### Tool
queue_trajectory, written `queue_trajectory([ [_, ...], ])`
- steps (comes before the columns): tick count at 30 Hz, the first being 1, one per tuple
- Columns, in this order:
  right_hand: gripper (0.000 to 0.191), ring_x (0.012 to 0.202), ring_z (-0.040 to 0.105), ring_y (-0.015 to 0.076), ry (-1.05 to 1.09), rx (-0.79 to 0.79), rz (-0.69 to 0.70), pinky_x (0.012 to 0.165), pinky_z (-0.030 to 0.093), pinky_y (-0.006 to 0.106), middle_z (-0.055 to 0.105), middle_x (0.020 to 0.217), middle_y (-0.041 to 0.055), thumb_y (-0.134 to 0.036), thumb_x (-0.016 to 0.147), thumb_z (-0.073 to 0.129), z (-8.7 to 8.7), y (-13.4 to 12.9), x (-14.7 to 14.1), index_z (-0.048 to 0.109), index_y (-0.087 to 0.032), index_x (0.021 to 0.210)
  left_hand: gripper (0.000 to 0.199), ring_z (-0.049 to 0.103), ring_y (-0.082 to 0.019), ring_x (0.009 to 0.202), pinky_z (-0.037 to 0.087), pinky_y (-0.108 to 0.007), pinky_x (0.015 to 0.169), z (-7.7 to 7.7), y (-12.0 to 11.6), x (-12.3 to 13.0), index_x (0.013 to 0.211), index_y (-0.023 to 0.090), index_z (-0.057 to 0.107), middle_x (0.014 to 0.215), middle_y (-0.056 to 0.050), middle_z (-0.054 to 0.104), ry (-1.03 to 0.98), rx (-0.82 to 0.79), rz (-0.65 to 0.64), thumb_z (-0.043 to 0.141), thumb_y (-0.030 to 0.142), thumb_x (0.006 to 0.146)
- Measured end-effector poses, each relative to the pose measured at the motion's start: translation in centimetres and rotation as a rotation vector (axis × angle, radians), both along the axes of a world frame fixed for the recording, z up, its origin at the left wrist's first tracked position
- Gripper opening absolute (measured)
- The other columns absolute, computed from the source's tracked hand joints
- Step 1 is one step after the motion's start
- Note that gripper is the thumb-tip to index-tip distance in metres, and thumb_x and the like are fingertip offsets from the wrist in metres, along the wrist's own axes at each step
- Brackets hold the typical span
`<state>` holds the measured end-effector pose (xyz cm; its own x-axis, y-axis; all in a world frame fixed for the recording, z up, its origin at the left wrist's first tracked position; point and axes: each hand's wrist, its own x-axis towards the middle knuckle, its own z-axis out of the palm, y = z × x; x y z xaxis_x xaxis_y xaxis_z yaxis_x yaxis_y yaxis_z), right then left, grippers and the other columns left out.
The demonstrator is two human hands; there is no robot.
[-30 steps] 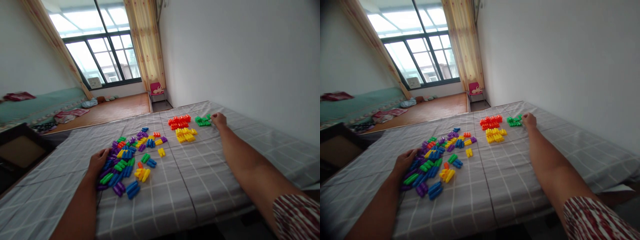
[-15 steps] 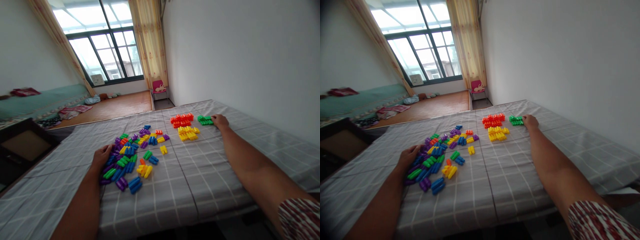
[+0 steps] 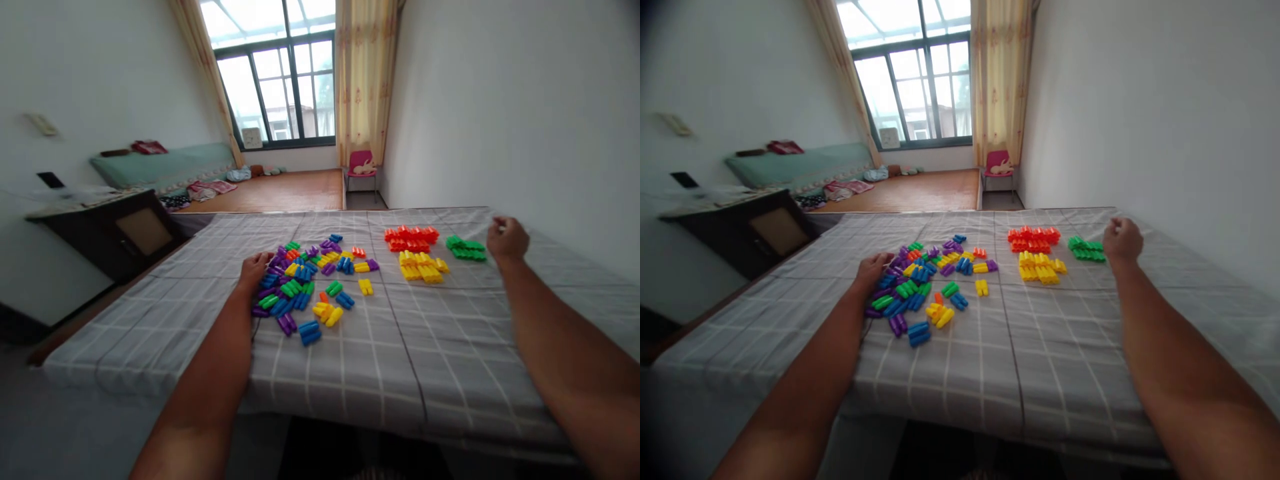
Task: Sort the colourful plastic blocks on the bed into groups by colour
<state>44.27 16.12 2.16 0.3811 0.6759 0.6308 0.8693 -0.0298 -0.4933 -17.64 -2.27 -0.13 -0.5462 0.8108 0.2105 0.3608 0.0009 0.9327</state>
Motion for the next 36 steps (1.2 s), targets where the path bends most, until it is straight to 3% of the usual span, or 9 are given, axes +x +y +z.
queue_trajectory([
  [3, 0.033, 0.075, 0.06, 0.0175, -0.064, 0.112, 0.312, 0.077, 0.045, 0.03, 0.068, 0.111, 0.0147, -0.023, 0.089, 0.047, 2.8, -2.1, -7.2, 0.064, -0.012, 0.115, 0.05, 0.066, -0.025, 0.09, 0.05, -0.03, 0.075, -0.1, 0.1, 0.3, 0.09, 0.01, 0.074, 0.094, -0.011, 0.075, 0.035, 0.02, -0.035, 0.055, 0.053, 0.073],
  [5, 0.029, 0.075, 0.061, 0.0168, -0.128, 0.066, 0.637, 0.07, 0.047, 0.028, 0.068, 0.108, 0.0117, -0.027, 0.089, 0.049, 3.9, -4.8, -13.4, 0.066, -0.015, 0.11, 0.047, 0.066, -0.024, 0.09, 0.049, -0.03, 0.076, -0.2, 0.1, 0.5, 0.09, 0.01, 0.074, 0.092, -0.01, 0.075, 0.068, 0.039, -0.052, 0.055, 0.051, 0.075],
  [10, 0.029, 0.077, 0.063, 0.015, -0.387, -0.159, 1.423, 0.075, 0.05, 0.029, 0.065, 0.112, 0.0086, -0.032, 0.092, 0.051, 4.1, -13.6, -27.8, 0.064, -0.02, 0.116, 0.044, 0.065, -0.022, 0.086, 0.048, -0.029, 0.075, -0.5, 0.2, 0.4, 0.09, 0.01, 0.074, 0.087, -0.008, 0.075, 0.09, 0.056, -0.057, 0.053, 0.046, 0.078],
  [13, 0.033, 0.082, 0.064, 0.0183, -0.516, -0.224, 1.544, 0.077, 0.05, 0.031, 0.064, 0.113, 0.0089, -0.035, 0.093, 0.053, 3.5, -17.5, -33.6, 0.062, -0.021, 0.121, 0.042, 0.065, -0.021, 0.083, 0.048, -0.029, 0.073, -0.8, 0.3, 0.2, 0.089, 0.009, 0.074, 0.086, -0.008, 0.075, 0.08, 0.065, -0.078, 0.053, 0.044, 0.079],
  [19, 0.029, 0.102, 0.059, 0.0258, -0.694, -0.245, 1.429, 0.09, 0.045, 0.038, 0.064, 0.111, 0.0127, -0.036, 0.089, 0.061, 2.6, -19.5, -39.4, 0.064, -0.017, 0.111, 0.044, 0.065, -0.021, 0.083, 0.047, -0.028, 0.072, -1.2, 0.6, 0.1, 0.089, 0.009, 0.074, 0.085, -0.008, 0.074, 0.053, 0.086, -0.089, 0.053, 0.046, 0.078],
  [24, 0.031, 0.088, 0.062, 0.021, -0.457, -0.318, 1.487, 0.078, 0.049, 0.034, 0.066, 0.096, 0.0087, -0.028, 0.079, 0.07, 3.3, -18.6, -38.2, 0.059, -0.015, 0.105, 0.048, 0.065, -0.021, 0.082, 0.048, -0.028, 0.071, -0.7, 0.4, 0.1, 0.088, 0.01, 0.074, 0.083, -0.007, 0.074, 0.052, 0.071, -0.108, 0.056, 0.051, 0.074],
  [30, 0.046, 0.087, 0.063, 0.0158, 0.032, -0.261, 1.457, 0.075, 0.053, 0.03, 0.064, 0.108, 0.0073, -0.023, 0.069, 0.075, 4.8, -13.1, -30.1, 0.059, -0.018, 0.111, 0.051, 0.066, -0.024, 0.09, 0.05, -0.027, 0.069, -0.2, 0.2, -0.3, 0.094, 0.012, 0.075, 0.093, -0.008, 0.075, 0.097, -0.01, -0.07, 0.056, 0.053, 0.071],
  [33, 0.035, 0.081, 0.064, 0.0166, 0.288, -0.239, 1.242, 0.074, 0.054, 0.033, 0.067, 0.094, 0.0065, -0.03, 0.071, 0.072, 4.9, -8.1, -22.6, 0.063, -0.016, 0.102, 0.054, 0.066, -0.024, 0.088, 0.051, -0.027, 0.067, 0.2, 0.1, -0.4, 0.099, 0.012, 0.074, 0.096, -0.008, 0.075, 0.135, -0.056, -0.067, 0.054, 0.054, 0.071],
  [36, 0.041, 0.08, 0.064, 0.0195, 0.447, -0.092, 0.808, 0.072, 0.054, 0.035, 0.069, 0.088, 0.0067, -0.04, 0.066, 0.075, 3.7, -3.5, -13.1, 0.062, -0.016, 0.097, 0.055, 0.067, -0.023, 0.085, 0.051, -0.027, 0.066, 0.6, 0.0, -0.4, 0.104, 0.012, 0.073, 0.099, -0.008, 0.075, 0.156, -0.113, -0.059, 0.054, 0.053, 0.072],
])
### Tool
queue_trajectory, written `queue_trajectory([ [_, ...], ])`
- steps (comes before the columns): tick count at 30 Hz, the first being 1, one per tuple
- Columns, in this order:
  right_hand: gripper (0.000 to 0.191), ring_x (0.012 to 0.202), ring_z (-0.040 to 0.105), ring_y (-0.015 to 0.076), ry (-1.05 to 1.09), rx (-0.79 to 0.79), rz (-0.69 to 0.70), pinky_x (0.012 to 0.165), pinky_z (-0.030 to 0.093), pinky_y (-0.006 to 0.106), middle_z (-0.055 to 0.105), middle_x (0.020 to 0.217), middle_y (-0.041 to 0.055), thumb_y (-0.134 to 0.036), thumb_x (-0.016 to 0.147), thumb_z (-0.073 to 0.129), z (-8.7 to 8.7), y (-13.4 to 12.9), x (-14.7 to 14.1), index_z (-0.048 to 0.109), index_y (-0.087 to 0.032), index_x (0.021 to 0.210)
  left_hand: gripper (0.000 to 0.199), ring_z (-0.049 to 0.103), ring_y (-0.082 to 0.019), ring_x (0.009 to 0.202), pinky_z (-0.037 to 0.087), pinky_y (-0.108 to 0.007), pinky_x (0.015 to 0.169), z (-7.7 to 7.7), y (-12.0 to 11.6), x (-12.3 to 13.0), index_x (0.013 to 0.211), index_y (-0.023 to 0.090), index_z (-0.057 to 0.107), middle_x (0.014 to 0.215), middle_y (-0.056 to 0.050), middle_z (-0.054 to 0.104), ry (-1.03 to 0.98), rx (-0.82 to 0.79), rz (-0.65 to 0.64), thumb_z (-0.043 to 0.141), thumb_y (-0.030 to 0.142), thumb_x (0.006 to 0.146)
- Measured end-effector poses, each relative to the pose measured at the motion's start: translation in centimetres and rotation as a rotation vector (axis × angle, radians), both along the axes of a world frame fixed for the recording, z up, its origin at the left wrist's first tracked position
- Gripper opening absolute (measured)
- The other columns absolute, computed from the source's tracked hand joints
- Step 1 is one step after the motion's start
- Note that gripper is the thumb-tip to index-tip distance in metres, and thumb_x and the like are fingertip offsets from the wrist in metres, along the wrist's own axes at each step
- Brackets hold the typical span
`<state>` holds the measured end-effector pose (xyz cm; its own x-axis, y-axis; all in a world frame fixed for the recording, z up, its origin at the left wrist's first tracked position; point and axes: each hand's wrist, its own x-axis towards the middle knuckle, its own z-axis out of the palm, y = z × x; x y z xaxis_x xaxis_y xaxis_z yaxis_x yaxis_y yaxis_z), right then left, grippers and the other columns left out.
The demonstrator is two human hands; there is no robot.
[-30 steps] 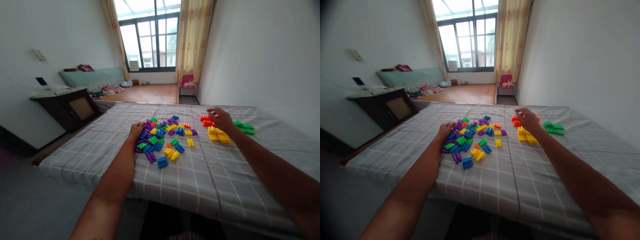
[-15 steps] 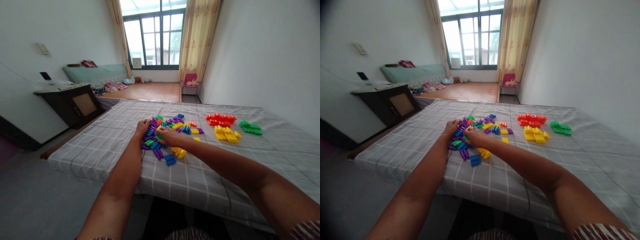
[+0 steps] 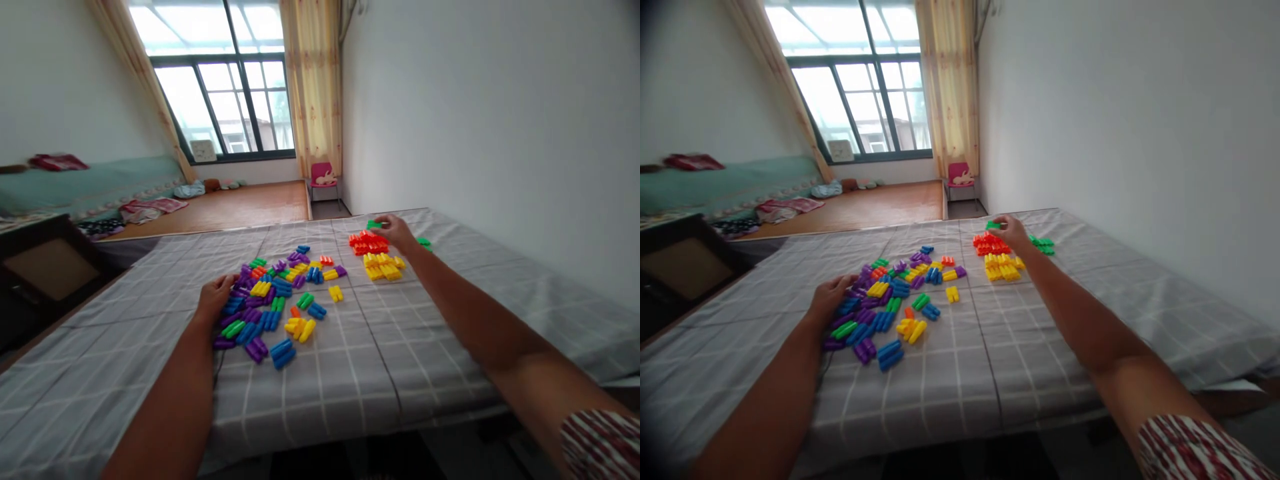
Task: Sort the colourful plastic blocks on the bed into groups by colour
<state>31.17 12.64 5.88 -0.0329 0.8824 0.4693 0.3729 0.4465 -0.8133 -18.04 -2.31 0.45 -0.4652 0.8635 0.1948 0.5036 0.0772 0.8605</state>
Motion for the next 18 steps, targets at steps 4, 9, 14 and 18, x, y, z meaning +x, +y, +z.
queue_trajectory([
  [4, 0.04, 0.083, 0.062, 0.0232, -0.139, -0.057, -0.594, 0.076, 0.05, 0.037, 0.068, 0.088, 0.0095, -0.043, 0.062, 0.076, -3.7, 2.8, 11.8, 0.061, -0.016, 0.088, 0.05, 0.067, -0.023, 0.089, 0.052, -0.026, 0.069, 0.2, 0.0, -0.2, 0.102, 0.016, 0.074, 0.1, -0.006, 0.075, 0.015, -0.03, 0.014, 0.056, 0.051, 0.072],
  [9, 0.035, 0.087, 0.062, 0.0253, -0.256, -0.237, -0.797, 0.08, 0.047, 0.037, 0.068, 0.094, 0.0138, -0.044, 0.066, 0.073, -7.6, 2.8, 17.3, 0.06, -0.018, 0.086, 0.045, 0.067, -0.025, 0.097, 0.054, -0.029, 0.076, 0.1, 0.3, -0.6, 0.098, 0.019, 0.075, 0.097, -0.004, 0.076, 0.061, -0.036, 0.031, 0.055, 0.05, 0.072],
  [14, 0.039, 0.091, 0.063, 0.0263, -0.325, -0.232, -0.777, 0.082, 0.047, 0.037, 0.068, 0.097, 0.0127, -0.048, 0.071, 0.069, -7.9, 3.9, 15.7, 0.061, -0.017, 0.094, 0.044, 0.067, -0.025, 0.099, 0.053, -0.029, 0.082, 0.7, -0.2, -0.1, 0.095, 0.02, 0.075, 0.097, -0.004, 0.076, 0.109, -0.05, 0.058, 0.055, 0.05, 0.071],
  [18, 0.039, 0.087, 0.064, 0.0248, -0.329, -0.271, -0.77, 0.08, 0.048, 0.035, 0.069, 0.094, 0.0128, -0.048, 0.075, 0.066, -7.1, 5.2, 15.0, 0.062, -0.015, 0.095, 0.045, 0.067, -0.025, 0.098, 0.053, -0.03, 0.081, 0.8, -0.3, 0.0, 0.096, 0.02, 0.075, 0.1, -0.004, 0.075, 0.109, -0.044, 0.041, 0.054, 0.05, 0.072],
])
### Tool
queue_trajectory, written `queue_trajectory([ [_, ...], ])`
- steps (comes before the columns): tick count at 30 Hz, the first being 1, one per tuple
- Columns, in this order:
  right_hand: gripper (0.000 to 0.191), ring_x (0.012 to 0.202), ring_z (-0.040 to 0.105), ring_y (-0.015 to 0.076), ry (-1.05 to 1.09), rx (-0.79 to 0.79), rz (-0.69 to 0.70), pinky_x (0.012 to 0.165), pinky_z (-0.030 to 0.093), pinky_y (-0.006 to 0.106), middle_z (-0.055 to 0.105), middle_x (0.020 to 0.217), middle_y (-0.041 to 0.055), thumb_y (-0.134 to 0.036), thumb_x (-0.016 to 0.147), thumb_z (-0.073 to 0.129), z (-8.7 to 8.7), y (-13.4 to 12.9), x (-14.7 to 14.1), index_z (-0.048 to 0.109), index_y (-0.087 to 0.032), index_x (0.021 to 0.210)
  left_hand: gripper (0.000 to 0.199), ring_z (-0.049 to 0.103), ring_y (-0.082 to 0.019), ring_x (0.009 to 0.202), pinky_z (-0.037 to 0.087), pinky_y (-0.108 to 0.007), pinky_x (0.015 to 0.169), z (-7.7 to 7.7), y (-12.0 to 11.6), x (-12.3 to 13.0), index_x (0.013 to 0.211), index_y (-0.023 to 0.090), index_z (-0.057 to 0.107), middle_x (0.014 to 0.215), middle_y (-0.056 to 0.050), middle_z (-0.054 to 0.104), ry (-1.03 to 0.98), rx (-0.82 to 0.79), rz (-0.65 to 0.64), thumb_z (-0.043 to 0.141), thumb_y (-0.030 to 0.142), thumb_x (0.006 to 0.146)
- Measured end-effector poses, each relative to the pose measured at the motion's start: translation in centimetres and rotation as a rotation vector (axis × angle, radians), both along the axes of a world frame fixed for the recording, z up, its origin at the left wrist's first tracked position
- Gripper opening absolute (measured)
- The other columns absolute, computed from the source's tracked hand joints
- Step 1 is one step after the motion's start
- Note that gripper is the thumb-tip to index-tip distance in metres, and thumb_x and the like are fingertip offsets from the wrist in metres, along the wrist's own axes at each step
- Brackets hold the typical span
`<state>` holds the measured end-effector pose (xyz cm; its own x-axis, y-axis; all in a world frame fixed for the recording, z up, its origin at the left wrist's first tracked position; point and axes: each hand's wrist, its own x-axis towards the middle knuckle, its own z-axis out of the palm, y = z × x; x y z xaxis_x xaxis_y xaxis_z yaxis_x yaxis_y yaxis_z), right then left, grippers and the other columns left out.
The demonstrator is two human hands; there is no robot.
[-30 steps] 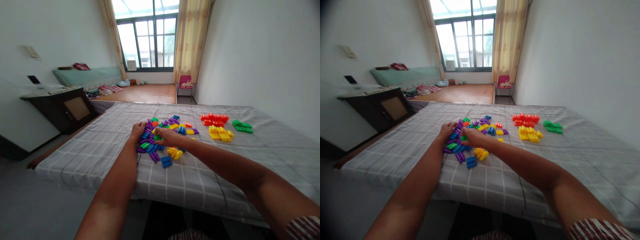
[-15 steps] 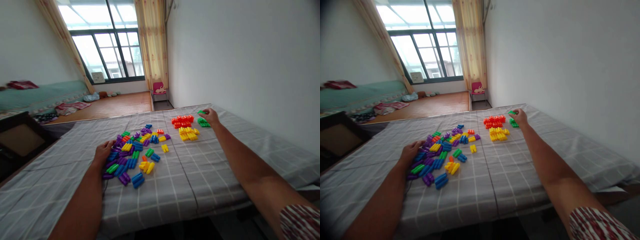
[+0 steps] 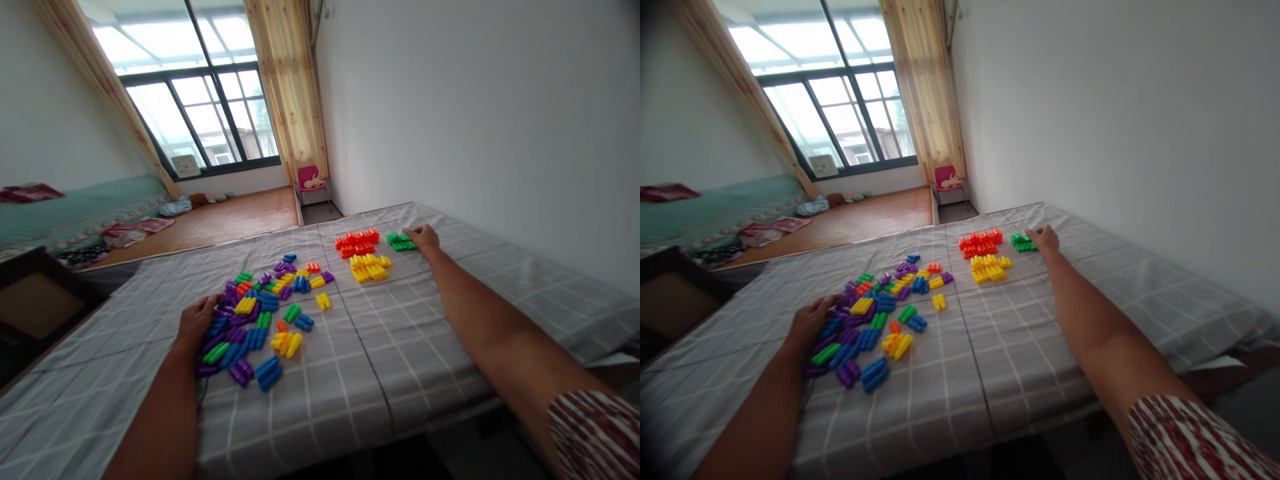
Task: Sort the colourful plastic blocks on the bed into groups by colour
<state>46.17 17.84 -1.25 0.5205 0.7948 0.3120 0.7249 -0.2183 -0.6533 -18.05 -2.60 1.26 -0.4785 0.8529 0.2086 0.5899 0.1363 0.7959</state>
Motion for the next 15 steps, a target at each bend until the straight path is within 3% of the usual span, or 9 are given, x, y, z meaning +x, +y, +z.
queue_trajectory([
  [6, 0.035, 0.088, 0.065, 0.0254, -0.153, -0.093, 0.05, 0.079, 0.047, 0.034, 0.069, 0.095, 0.0146, -0.04, 0.072, 0.07, 1.3, 1.2, -0.5, 0.066, -0.012, 0.093, 0.047, 0.068, -0.024, 0.089, 0.054, -0.03, 0.075, 0.1, -0.2, 0.2, 0.098, 0.019, 0.075, 0.098, -0.004, 0.076, 0.011, -0.002, 0.005, 0.054, 0.052, 0.072],
  [12, 0.039, 0.099, 0.062, 0.0294, -0.184, -0.089, 0.003, 0.083, 0.047, 0.038, 0.068, 0.102, 0.0173, -0.047, 0.079, 0.062, 0.0, 0.6, -1.4, 0.068, -0.013, 0.098, 0.04, 0.066, -0.025, 0.093, 0.052, -0.028, 0.076, 1.2, -0.9, 1.3, 0.091, 0.018, 0.076, 0.09, -0.003, 0.076, 0.043, 0.01, -0.012, 0.058, 0.047, 0.07],
  [15, 0.039, 0.096, 0.063, 0.0299, -0.159, -0.059, -0.034, 0.081, 0.047, 0.039, 0.068, 0.102, 0.0199, -0.043, 0.088, 0.049, -0.3, 0.3, -1.6, 0.068, -0.012, 0.101, 0.041, 0.066, -0.024, 0.085, 0.051, -0.028, 0.07, 1.2, -0.9, 1.4, 0.093, 0.018, 0.076, 0.09, -0.003, 0.076, 0.037, -0.004, -0.003, 0.058, 0.047, 0.07],
])
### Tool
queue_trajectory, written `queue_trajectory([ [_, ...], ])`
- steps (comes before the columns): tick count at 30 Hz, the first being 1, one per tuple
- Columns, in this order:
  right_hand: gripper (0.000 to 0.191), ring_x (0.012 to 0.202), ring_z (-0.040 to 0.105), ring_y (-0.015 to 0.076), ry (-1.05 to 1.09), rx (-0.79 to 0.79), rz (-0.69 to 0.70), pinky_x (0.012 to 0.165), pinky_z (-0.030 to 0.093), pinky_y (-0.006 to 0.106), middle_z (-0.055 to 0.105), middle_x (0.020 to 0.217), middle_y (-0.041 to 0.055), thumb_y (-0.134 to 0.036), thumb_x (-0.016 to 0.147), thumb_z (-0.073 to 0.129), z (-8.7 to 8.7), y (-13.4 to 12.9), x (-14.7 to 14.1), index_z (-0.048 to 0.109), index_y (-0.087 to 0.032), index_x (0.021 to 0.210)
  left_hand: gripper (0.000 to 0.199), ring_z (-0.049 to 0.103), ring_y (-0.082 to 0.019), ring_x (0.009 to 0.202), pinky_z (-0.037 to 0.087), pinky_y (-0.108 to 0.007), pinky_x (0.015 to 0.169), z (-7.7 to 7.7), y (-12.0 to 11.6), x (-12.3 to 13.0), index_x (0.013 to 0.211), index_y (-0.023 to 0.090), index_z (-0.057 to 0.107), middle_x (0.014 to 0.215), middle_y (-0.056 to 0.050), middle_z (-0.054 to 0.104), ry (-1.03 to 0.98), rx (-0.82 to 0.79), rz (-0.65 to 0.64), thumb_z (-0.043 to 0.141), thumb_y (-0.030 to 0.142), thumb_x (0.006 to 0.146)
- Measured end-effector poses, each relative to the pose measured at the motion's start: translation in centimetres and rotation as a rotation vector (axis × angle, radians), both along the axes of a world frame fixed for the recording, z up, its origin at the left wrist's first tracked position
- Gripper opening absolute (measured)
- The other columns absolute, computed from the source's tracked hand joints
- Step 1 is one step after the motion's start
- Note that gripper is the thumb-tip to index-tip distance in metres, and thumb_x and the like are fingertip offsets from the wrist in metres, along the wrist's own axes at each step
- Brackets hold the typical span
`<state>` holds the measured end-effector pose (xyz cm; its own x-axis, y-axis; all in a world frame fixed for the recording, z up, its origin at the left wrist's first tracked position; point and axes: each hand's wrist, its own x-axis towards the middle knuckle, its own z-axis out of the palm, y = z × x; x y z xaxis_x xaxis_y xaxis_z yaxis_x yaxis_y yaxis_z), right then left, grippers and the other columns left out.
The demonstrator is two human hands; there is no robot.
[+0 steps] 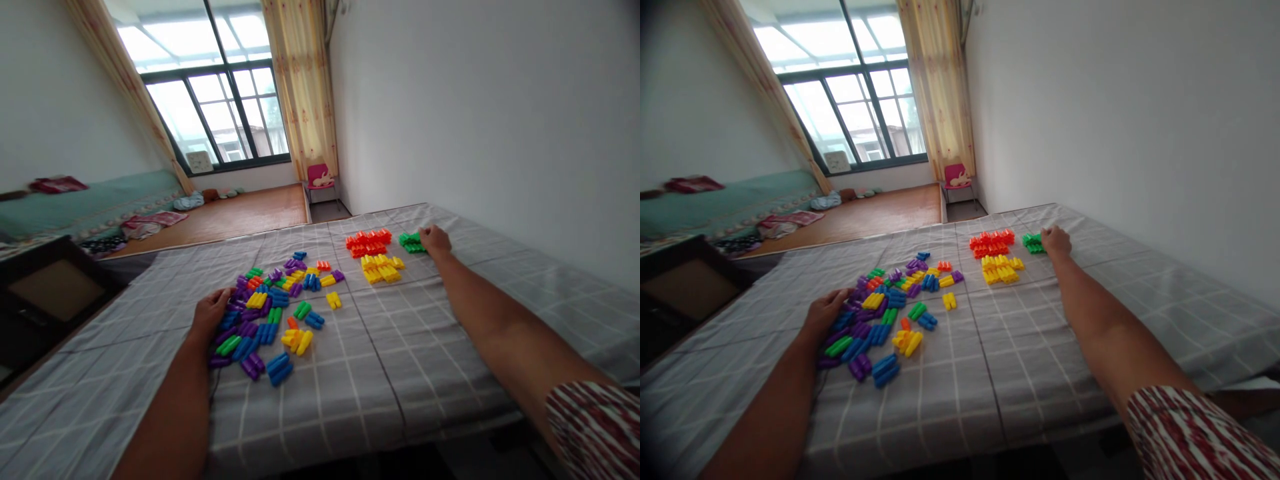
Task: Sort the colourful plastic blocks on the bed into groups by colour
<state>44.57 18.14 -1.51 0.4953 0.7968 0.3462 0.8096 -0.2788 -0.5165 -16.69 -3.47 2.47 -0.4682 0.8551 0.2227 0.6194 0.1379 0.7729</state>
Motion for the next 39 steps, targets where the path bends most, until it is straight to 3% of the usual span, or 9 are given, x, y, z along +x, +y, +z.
queue_trajectory([
  [4, 0.035, 0.093, 0.064, 0.0294, 0.005, 0.027, -0.02, 0.08, 0.046, 0.037, 0.068, 0.101, 0.0212, -0.03, 0.089, 0.043, 0.1, -0.5, 0.2, 0.068, -0.01, 0.103, 0.049, 0.063, -0.019, 0.07, 0.048, -0.026, 0.061, -0.4, 0.4, -0.4, 0.099, 0.017, 0.075, 0.087, -0.003, 0.076, -0.033, -0.025, -0.004, 0.059, 0.052, 0.069],
  [8, 0.031, 0.091, 0.063, 0.0301, 0.022, 0.02, -0.001, 0.077, 0.045, 0.037, 0.068, 0.1, 0.0206, -0.03, 0.086, 0.049, 0.0, -1.4, 0.9, 0.068, -0.011, 0.103, 0.047, 0.065, -0.021, 0.078, 0.049, -0.025, 0.067, -0.7, 0.4, -0.4, 0.095, 0.015, 0.076, 0.09, -0.004, 0.076, -0.059, 0.011, -0.002, 0.058, 0.05, 0.069],
  [13, 0.033, 0.094, 0.06, 0.0286, -0.024, 0.296, 0.05, 0.081, 0.043, 0.039, 0.065, 0.108, 0.0235, -0.026, 0.088, 0.042, 2.4, -2.0, -1.3, 0.064, -0.011, 0.108, 0.038, 0.065, -0.023, 0.089, 0.049, -0.026, 0.075, -1.2, 0.5, -0.1, 0.086, 0.015, 0.076, 0.087, -0.005, 0.076, -0.116, 0.095, -0.048, 0.06, 0.045, 0.069],
  [16, 0.03, 0.084, 0.061, 0.0233, -0.059, 0.4, 0.318, 0.08, 0.044, 0.035, 0.068, 0.104, 0.0165, -0.029, 0.089, 0.044, 5.2, -3.7, -7.0, 0.062, -0.014, 0.108, 0.036, 0.066, -0.023, 0.087, 0.049, -0.026, 0.075, -1.6, 0.9, -0.1, 0.084, 0.014, 0.076, 0.084, -0.005, 0.075, -0.14, 0.128, -0.054, 0.059, 0.044, 0.071],
  [19, 0.025, 0.074, 0.063, 0.0187, -0.064, 0.29, 0.78, 0.073, 0.047, 0.031, 0.07, 0.095, 0.0093, -0.032, 0.088, 0.051, 7.1, -7.2, -14.9, 0.065, -0.017, 0.103, 0.035, 0.066, -0.022, 0.084, 0.049, -0.027, 0.074, -1.9, 0.9, -0.1, 0.084, 0.014, 0.075, 0.082, -0.005, 0.075, -0.154, 0.148, -0.045, 0.058, 0.042, 0.073],
  [23, 0.022, 0.077, 0.064, 0.0164, -0.175, 0.129, 1.371, 0.074, 0.05, 0.028, 0.07, 0.099, 0.0066, -0.03, 0.087, 0.055, 7.3, -12.3, -24.6, 0.069, -0.02, 0.101, 0.033, 0.065, -0.021, 0.083, 0.048, -0.026, 0.075, -1.9, 0.8, 0.0, 0.084, 0.013, 0.075, 0.081, -0.004, 0.074, -0.187, 0.165, -0.057, 0.057, 0.039, 0.076],
  [25, 0.021, 0.083, 0.065, 0.0169, -0.255, 0.066, 1.521, 0.078, 0.049, 0.029, 0.071, 0.102, 0.0065, -0.027, 0.087, 0.057, 6.8, -13.6, -28.3, 0.071, -0.02, 0.102, 0.032, 0.065, -0.021, 0.084, 0.048, -0.026, 0.075, -2.0, 0.8, 0.0, 0.084, 0.013, 0.075, 0.08, -0.004, 0.074, -0.193, 0.17, -0.075, 0.056, 0.038, 0.076],
  [32, 0.025, 0.099, 0.064, 0.0217, -0.531, -0.084, 1.313, 0.085, 0.047, 0.03, 0.072, 0.105, 0.0099, -0.027, 0.088, 0.058, 5.0, -11.5, -37.2, 0.07, -0.018, 0.109, 0.037, 0.064, -0.019, 0.078, 0.045, -0.027, 0.07, -3.5, 1.9, -0.9, 0.088, 0.013, 0.076, 0.079, -0.004, 0.073, -0.135, 0.186, -0.09, 0.053, 0.04, 0.079],
  [39, 0.038, 0.075, 0.063, 0.0162, -0.394, -0.251, 1.234, 0.06, 0.043, 0.022, 0.072, 0.088, 0.0022, -0.037, 0.067, 0.079, 5.2, -9.1, -39.6, 0.069, -0.02, 0.1, 0.039, 0.063, -0.018, 0.074, 0.046, -0.026, 0.067, -3.7, 2.0, -0.9, 0.088, 0.011, 0.075, 0.076, -0.004, 0.072, -0.135, 0.205, -0.109, 0.051, 0.041, 0.082],
])
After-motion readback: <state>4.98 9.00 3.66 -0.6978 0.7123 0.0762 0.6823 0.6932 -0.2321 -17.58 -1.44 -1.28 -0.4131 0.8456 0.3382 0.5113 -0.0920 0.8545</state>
